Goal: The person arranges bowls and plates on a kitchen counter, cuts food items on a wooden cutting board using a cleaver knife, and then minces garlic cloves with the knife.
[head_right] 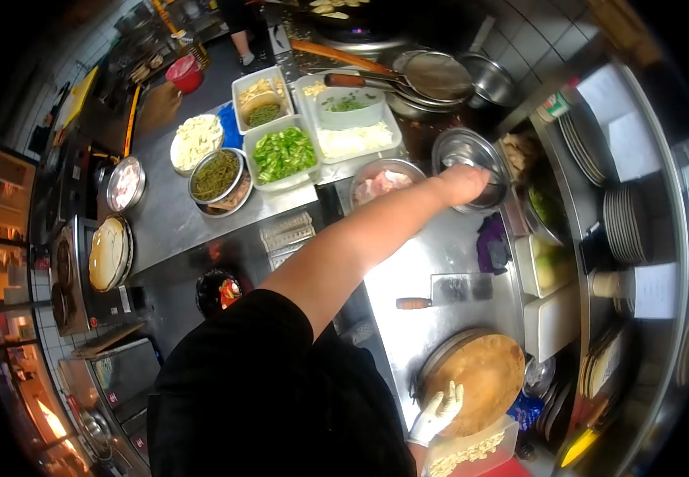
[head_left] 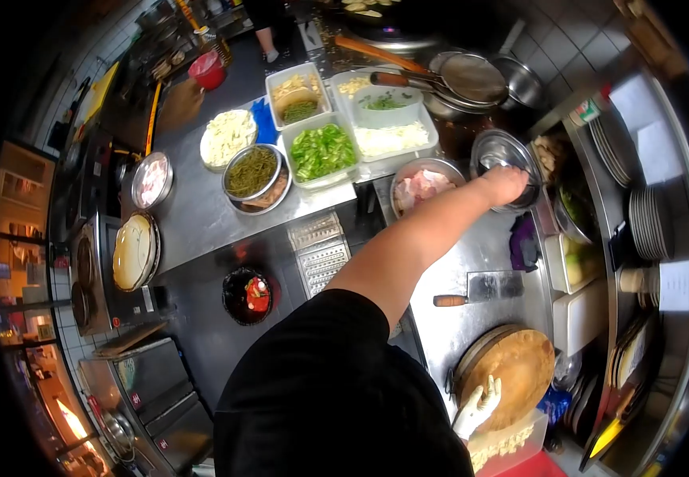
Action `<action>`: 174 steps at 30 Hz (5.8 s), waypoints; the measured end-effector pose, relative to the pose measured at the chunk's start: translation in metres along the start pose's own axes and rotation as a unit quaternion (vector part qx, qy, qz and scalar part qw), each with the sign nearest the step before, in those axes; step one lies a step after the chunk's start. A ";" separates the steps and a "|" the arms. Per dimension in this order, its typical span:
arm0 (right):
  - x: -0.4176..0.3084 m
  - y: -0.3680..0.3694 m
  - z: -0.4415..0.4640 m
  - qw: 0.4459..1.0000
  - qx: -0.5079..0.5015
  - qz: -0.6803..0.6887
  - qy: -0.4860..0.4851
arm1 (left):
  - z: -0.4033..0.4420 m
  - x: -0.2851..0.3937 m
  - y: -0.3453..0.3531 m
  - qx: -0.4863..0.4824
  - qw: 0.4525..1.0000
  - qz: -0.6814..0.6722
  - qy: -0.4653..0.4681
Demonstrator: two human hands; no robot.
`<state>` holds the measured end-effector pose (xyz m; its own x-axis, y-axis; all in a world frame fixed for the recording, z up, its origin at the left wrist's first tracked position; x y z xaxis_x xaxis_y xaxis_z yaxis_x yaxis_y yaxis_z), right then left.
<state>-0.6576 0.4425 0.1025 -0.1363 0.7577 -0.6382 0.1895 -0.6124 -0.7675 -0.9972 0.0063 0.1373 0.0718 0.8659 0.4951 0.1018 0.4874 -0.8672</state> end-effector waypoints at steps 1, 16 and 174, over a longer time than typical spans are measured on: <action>-0.008 0.004 0.003 1.000 -0.004 -0.007 -0.015 | -0.003 -0.003 -0.007 0.030 0.999 -0.017 0.016; -0.039 0.047 0.048 0.979 -0.088 -0.175 -0.050 | -0.299 -0.014 -0.103 0.293 0.951 -0.002 0.093; -0.115 0.284 -0.261 0.946 -0.241 0.169 0.133 | -0.953 -0.257 -0.036 0.453 0.481 -0.724 -0.197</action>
<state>-0.3344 0.2398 -0.0264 0.2484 0.6064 -0.7554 0.6095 -0.7039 -0.3646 -0.0734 -0.3410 0.0923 0.3661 -0.5889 0.7206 -0.7248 0.3052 0.6177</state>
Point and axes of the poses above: each hand's wrist, its own z-axis towards the middle knuckle, its own y-axis out of the palm, x = y × z, the point moved 10 cm from there along z, towards the middle knuckle, and after that the axes turned 10 degrees about -x, right-handed, at the moved point
